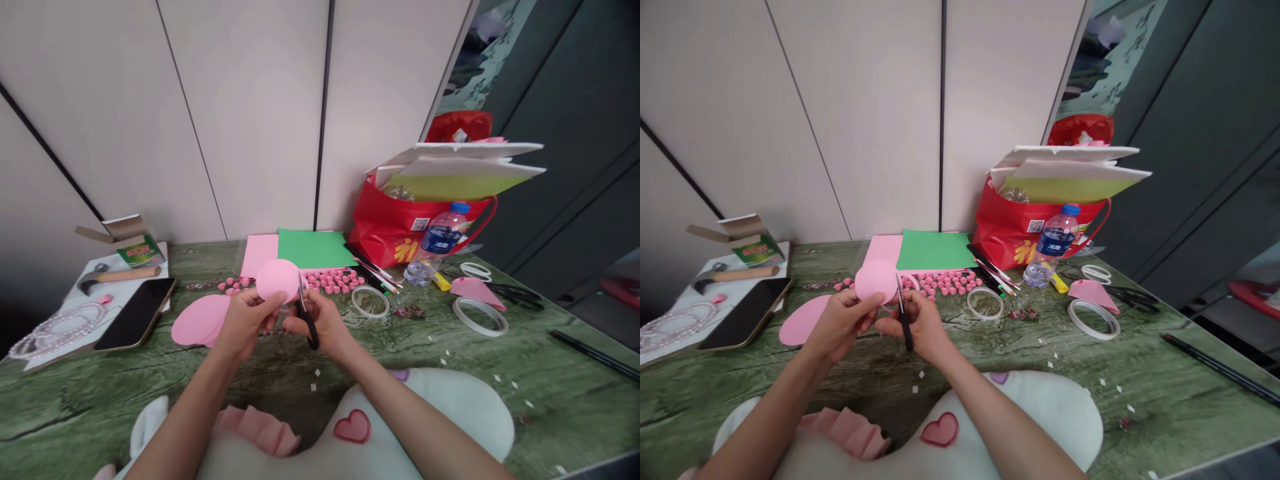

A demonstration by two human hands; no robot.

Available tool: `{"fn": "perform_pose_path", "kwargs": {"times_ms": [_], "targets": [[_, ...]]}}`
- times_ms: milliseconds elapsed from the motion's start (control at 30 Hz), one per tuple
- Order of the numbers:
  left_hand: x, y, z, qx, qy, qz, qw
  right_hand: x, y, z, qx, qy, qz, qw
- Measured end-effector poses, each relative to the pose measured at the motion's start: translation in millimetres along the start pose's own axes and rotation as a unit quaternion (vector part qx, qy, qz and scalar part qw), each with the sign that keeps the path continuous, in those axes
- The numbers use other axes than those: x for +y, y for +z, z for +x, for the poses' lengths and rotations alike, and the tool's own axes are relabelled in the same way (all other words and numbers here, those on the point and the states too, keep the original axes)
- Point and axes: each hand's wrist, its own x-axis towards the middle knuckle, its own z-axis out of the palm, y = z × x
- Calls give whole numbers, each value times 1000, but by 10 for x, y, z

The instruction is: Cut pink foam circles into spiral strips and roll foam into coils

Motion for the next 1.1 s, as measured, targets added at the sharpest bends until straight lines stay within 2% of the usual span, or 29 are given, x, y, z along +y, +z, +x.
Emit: {"fn": "perform_pose_path", "kwargs": {"times_ms": [133,533,867,1100], "targets": [[-9,-4,2,-9,0,9,1000,-7,-4,12,1,-17,-3,1000],[17,19,-11,-8,14,-24,1000,-11,0,14,32,3,-23,999],[59,28,-19,5,24,-53,998,-7,-3,8,25,10,-16,1000],[56,34,-24,-35,6,-87,996,0,38,-2,33,27,-16,999]]}}
